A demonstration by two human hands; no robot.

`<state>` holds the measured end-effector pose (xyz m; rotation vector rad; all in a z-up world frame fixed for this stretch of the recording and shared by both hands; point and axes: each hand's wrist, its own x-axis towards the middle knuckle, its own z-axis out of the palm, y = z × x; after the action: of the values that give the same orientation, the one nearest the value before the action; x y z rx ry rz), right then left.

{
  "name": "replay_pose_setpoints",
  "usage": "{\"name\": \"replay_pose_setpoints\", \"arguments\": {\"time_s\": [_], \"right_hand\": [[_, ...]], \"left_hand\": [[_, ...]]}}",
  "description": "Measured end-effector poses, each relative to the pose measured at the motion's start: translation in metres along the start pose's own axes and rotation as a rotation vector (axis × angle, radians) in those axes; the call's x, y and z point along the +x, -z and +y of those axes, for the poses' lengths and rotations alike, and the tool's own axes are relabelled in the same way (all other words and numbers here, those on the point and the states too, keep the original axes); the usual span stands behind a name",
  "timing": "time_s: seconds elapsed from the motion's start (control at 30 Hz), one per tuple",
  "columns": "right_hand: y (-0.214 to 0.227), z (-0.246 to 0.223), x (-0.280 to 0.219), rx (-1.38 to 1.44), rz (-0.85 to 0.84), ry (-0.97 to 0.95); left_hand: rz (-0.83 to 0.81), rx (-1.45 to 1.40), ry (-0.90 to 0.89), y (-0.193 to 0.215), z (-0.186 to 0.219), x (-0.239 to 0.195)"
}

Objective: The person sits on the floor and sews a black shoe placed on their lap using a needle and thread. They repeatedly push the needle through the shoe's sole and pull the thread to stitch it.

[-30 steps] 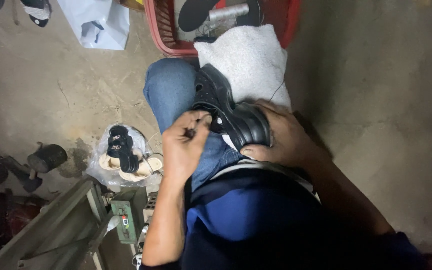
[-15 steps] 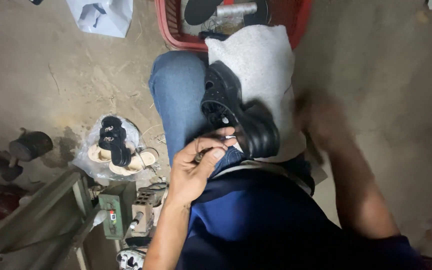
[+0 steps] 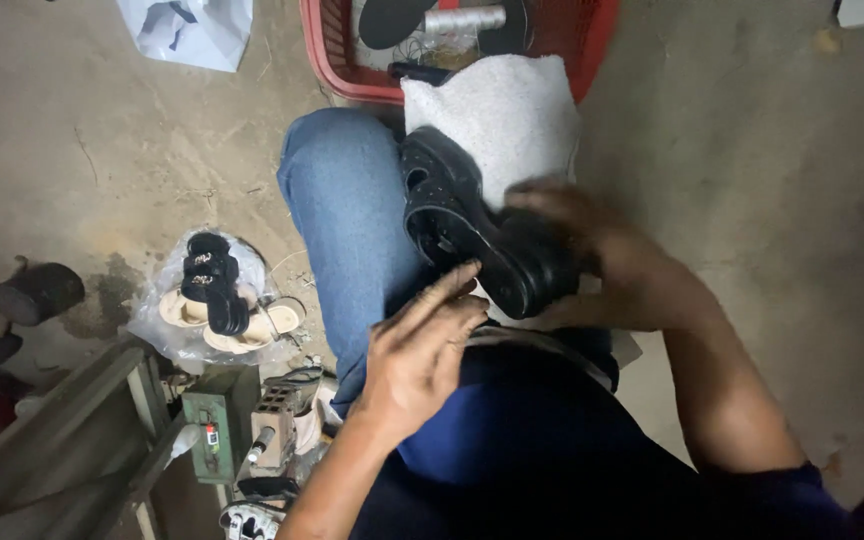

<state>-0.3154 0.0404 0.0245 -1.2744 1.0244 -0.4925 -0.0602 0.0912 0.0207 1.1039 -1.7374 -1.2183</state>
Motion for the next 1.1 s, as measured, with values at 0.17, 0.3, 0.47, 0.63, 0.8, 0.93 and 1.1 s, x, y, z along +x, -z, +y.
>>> {"name": "replay_pose_setpoints", "arguments": {"time_s": [0.17,0.3,0.47,0.63,0.8,0.93,1.1], "right_hand": [[0.010,0.049,-0.005,-0.279,-0.037,0.037],[0.009,0.103,-0.032,-0.282,0.147,-0.032],[0.005,0.073,-0.031,-0.331,0.201,-0.152],[-0.024,0.029,-0.017,-0.046,0.355,0.074],[-0.021,0.070,-0.020,0.277,0.633,-0.217],[-0.017,0.070,-0.020,0.129,0.623,-0.225],[-0.014,0.064,-0.017,0.155,0.555,-0.118]], "left_hand": [[-0.006,0.290,-0.207,-0.014,0.000,0.003],[0.006,0.366,-0.244,-0.025,-0.003,0.010],[0.015,0.487,-0.331,-0.032,-0.009,0.017],[0.092,0.283,-0.219,-0.032,0.010,0.038],[-0.046,0.142,0.069,0.014,0.013,0.002],[0.157,0.341,0.398,0.050,-0.003,-0.025],[0.162,0.690,0.536,0.039,0.019,-0.004]]}}
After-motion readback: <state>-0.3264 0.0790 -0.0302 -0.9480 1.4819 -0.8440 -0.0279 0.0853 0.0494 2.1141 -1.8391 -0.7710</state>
